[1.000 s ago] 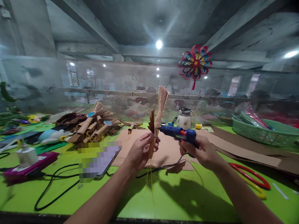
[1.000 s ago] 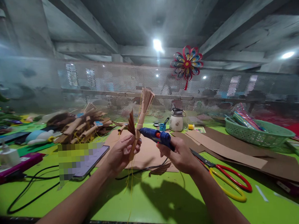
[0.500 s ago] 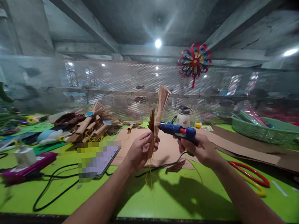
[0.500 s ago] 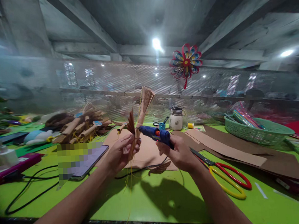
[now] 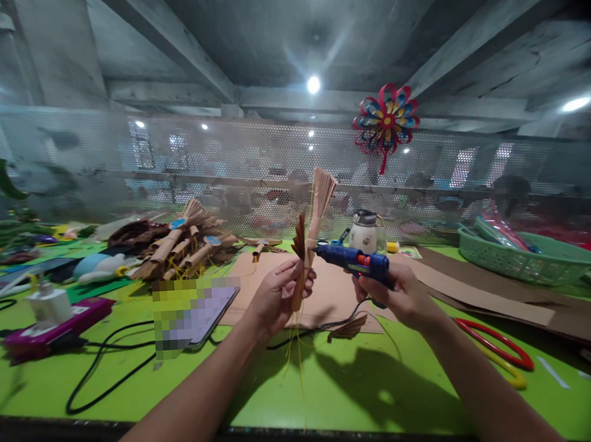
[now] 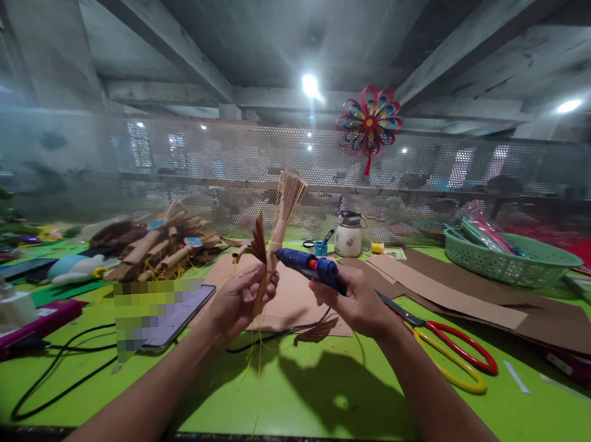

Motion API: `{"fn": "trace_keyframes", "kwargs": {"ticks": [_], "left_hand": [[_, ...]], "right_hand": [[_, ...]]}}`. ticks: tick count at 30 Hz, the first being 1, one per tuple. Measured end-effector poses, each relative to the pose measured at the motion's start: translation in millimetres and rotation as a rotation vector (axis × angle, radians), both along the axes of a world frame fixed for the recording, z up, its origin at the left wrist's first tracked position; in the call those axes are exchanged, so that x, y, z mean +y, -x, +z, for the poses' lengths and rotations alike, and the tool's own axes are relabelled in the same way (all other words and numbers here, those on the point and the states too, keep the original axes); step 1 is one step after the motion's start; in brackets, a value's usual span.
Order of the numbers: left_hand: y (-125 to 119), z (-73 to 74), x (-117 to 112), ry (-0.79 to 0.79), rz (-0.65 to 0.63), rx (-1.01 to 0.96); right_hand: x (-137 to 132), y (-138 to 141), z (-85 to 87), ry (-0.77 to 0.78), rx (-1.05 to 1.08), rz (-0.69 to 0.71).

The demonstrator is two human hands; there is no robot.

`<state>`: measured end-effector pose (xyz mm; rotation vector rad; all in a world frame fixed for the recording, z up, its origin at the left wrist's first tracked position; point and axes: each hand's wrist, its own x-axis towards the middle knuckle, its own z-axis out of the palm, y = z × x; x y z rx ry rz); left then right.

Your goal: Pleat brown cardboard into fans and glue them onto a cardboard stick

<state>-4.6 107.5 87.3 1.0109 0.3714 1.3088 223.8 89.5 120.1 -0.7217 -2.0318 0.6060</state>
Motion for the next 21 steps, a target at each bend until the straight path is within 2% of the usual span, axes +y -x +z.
{"fn": "trace_keyframes", "kwargs": {"ticks": [21], "left_hand": [[0.2,0.4,0.9,0.018,0.018,0.005]], "right_hand": [[-0.1,-2.5,-0.9,-0.043,-0.030,-0.034]]}}
